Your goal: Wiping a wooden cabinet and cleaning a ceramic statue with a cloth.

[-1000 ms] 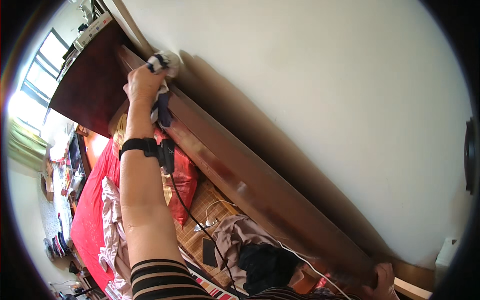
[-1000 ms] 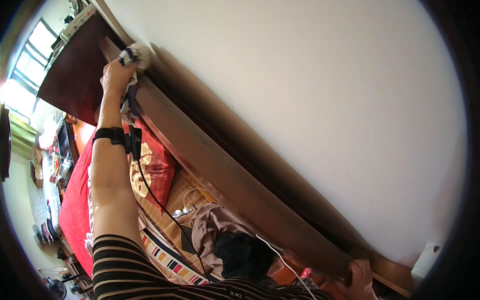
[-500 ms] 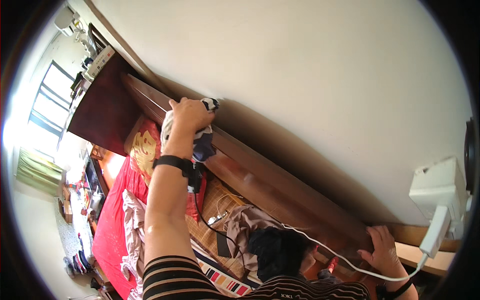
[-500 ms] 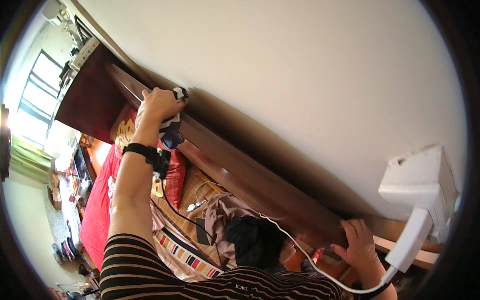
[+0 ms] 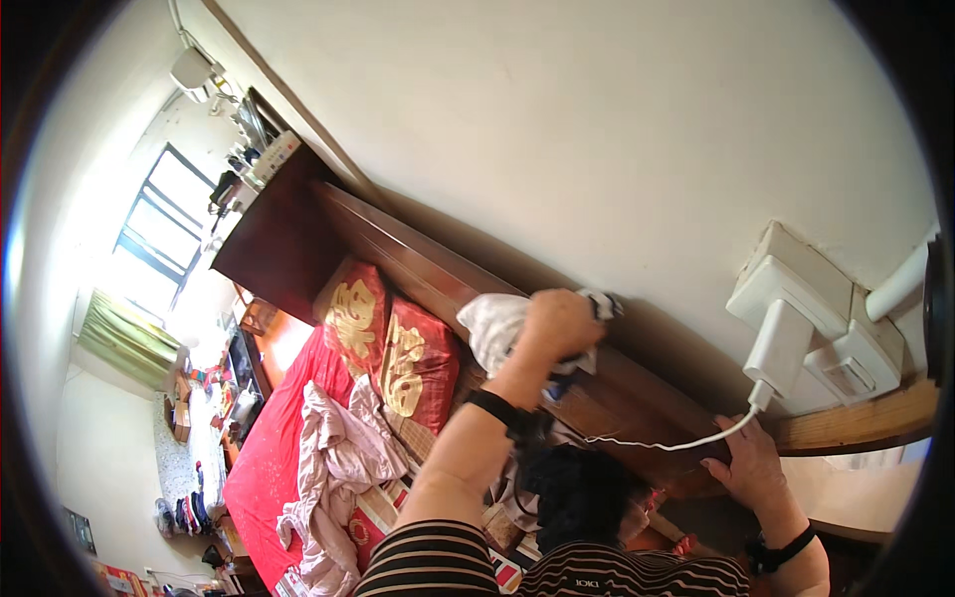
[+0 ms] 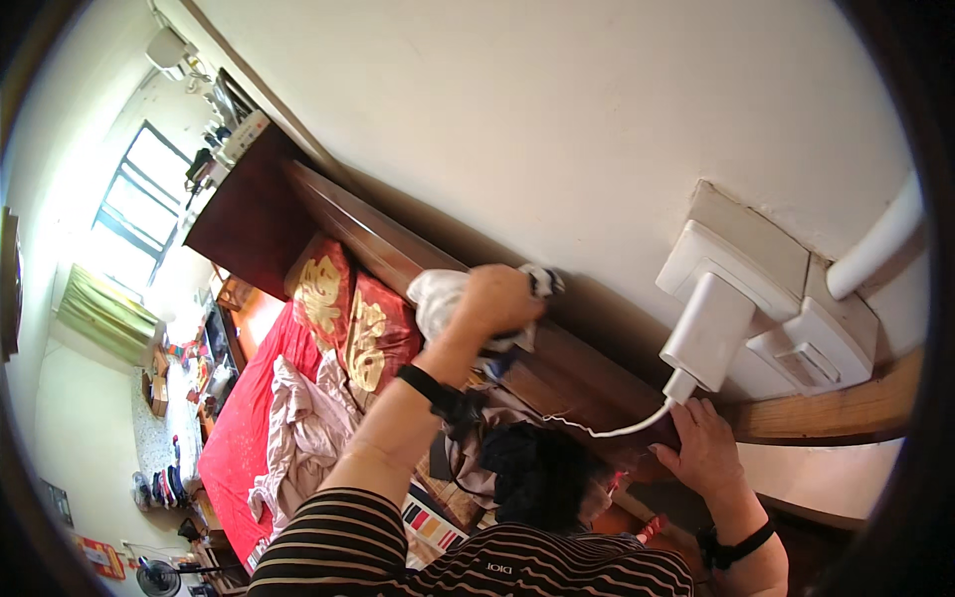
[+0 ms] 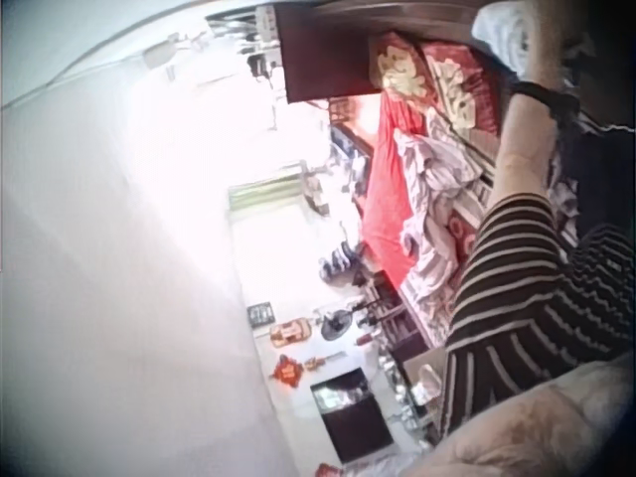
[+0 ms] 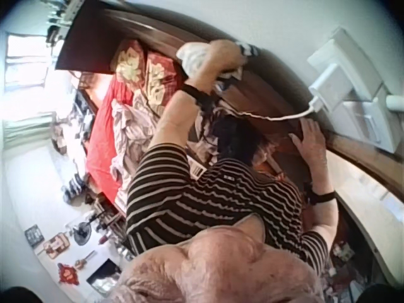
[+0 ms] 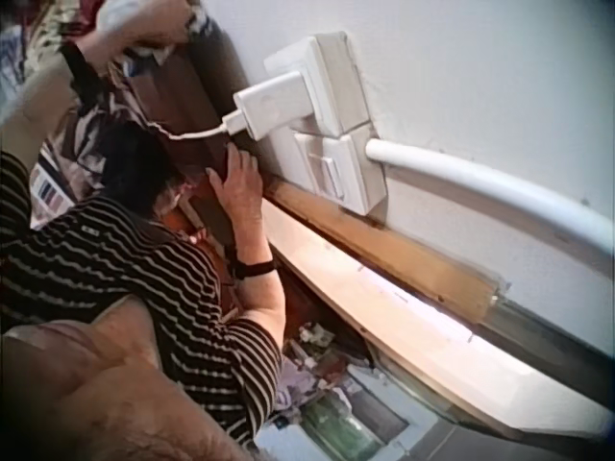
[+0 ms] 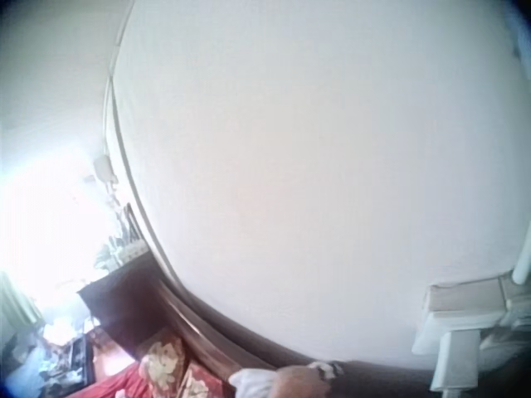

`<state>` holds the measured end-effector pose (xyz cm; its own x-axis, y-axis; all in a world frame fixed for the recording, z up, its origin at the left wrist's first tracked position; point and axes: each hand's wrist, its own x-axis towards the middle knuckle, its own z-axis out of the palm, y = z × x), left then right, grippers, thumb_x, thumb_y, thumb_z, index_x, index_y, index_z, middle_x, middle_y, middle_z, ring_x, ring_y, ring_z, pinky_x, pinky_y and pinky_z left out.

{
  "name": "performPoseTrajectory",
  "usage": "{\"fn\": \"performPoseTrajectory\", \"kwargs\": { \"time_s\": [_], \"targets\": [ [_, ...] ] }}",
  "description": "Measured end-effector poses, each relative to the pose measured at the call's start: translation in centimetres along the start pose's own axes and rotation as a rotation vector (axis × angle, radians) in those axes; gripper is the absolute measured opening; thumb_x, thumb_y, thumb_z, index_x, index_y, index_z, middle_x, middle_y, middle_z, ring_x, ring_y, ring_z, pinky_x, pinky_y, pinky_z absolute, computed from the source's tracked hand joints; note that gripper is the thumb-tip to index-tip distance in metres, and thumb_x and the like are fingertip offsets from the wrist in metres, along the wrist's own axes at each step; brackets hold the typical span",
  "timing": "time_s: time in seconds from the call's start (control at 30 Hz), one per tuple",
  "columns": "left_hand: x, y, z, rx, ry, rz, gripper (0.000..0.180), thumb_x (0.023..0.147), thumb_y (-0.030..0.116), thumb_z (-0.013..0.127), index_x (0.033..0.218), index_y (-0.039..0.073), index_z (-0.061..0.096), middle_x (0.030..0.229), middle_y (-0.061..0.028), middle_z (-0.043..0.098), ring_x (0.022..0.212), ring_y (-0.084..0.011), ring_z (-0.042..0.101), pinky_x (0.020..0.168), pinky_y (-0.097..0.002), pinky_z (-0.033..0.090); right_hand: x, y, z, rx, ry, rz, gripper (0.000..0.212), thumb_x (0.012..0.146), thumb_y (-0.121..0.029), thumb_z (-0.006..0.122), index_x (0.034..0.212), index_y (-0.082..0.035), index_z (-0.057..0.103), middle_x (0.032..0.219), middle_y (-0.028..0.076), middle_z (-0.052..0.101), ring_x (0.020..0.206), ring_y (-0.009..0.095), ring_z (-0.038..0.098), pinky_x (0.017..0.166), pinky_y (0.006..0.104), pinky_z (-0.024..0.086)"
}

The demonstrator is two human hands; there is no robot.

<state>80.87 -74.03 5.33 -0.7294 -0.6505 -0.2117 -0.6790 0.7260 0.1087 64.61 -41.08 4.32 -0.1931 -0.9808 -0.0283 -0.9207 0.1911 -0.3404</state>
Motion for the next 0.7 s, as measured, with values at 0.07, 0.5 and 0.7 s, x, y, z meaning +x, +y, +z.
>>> {"fn": "performPoseTrajectory", "kwargs": {
  "time_s": [0.07,0.5,0.7],
  "targets": [
    [-1.0,3.5,1.1,-0.077,0.024,0.108,0.036,0.074,0.037,0.063,0.077,0.002,0.072,0.082,-0.0206,0.070,0.080,-0.0365,0.069,0.074,-0.0455,0.055,0.1,-0.3,-0.5,0.069,0.016,0.001,0.063,0.070,-0.029,0.078,0.121,-0.002,0.055,0.107,0.017,0.057,0.103,0.038,0.054,0.087,0.0466,0.047],
    [-2.9,-6.7,7.5,-0.485,0.969,-0.061,0.053,0.058,0.014,0.078,0.108,0.009,0.060,0.118,-0.0067,0.062,0.122,-0.0298,0.052,0.102,-0.0534,0.033,-1.2,2.4,1.9,-0.066,-0.029,-0.012,0.073,0.073,-0.028,0.074,0.131,0.003,0.044,0.122,0.027,0.050,0.112,0.048,0.047,0.097,0.0530,0.040],
    [3.0,-19.8,8.1,-0.678,1.348,-0.284,0.053,0.067,0.006,0.076,0.116,0.003,0.058,0.121,-0.0163,0.060,0.126,-0.0399,0.049,0.106,-0.0475,0.036,-1.3,2.3,2.4,-0.117,-0.134,0.013,0.069,0.084,-0.031,0.071,0.139,-0.002,0.041,0.132,0.028,0.046,0.120,0.049,0.045,0.101,0.0532,0.039]
  ]
}}
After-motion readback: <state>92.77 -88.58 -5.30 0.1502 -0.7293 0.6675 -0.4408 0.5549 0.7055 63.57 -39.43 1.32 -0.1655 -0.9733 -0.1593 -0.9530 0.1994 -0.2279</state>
